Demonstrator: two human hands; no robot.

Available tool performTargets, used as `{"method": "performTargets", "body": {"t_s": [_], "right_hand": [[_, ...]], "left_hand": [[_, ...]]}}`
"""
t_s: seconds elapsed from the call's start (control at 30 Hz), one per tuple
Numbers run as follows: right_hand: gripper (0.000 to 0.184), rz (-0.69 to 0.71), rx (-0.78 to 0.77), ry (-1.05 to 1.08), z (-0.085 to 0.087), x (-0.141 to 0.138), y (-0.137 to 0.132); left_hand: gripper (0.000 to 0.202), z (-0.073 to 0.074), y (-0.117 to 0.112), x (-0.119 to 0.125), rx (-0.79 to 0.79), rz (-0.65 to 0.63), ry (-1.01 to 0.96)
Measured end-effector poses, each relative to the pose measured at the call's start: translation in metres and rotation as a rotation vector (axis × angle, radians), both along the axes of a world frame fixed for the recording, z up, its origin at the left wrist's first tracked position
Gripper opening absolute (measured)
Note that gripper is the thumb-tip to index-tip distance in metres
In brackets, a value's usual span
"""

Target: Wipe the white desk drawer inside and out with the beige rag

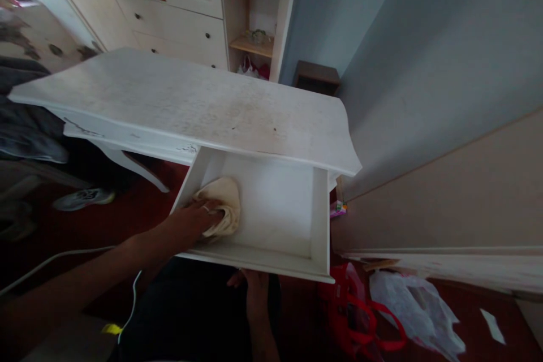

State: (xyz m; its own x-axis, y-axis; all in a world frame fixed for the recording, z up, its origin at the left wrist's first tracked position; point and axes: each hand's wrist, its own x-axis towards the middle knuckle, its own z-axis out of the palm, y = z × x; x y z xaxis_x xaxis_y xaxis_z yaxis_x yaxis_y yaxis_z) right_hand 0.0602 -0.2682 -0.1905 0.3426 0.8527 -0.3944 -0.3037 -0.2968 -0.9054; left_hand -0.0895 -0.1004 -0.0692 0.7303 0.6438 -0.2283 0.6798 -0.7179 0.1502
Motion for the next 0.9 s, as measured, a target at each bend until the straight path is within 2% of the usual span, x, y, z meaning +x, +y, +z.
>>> {"method": "performTargets", "body": {"t_s": [0.1, 0.2, 0.33, 0.43, 0.53, 0.67, 0.8, 0.9], "right_hand": [[0.047, 0.012, 0.009, -0.011, -0.002, 0.001, -0.001], [0.049, 0.019, 0.020, -0.017, -0.003, 0.002, -0.002], [0.043, -0.003, 0.027, 0.004, -0.005, 0.005, -0.004], [0.043, 0.017, 0.034, 0.001, -0.009, 0.006, -0.006], [0.044, 0.037, 0.046, -0.022, -0.014, 0.006, -0.007], [0.041, 0.007, 0.049, 0.003, -0.021, 0.006, -0.008], [0.041, 0.016, 0.053, 0.006, -0.022, 0.006, -0.008], [0.040, 0.030, 0.047, 0.010, -0.018, 0.007, -0.007]], "left_hand": [[0.045, 0.004, -0.003, 0.003, 0.050, 0.038, 0.061], [0.044, 0.007, -0.002, 0.021, 0.157, 0.148, 0.154], [0.047, 0.006, 0.019, 0.044, 0.293, 0.191, 0.148], [0.049, 0.004, 0.048, 0.052, 0.375, 0.165, 0.087], [0.048, 0.001, 0.080, 0.057, 0.464, 0.084, 0.067], [0.046, 0.002, 0.113, 0.059, 0.469, -0.041, 0.070], [0.038, 0.007, 0.125, 0.055, 0.433, -0.132, 0.066], [0.045, 0.013, 0.120, 0.054, 0.379, -0.073, 0.090]]}}
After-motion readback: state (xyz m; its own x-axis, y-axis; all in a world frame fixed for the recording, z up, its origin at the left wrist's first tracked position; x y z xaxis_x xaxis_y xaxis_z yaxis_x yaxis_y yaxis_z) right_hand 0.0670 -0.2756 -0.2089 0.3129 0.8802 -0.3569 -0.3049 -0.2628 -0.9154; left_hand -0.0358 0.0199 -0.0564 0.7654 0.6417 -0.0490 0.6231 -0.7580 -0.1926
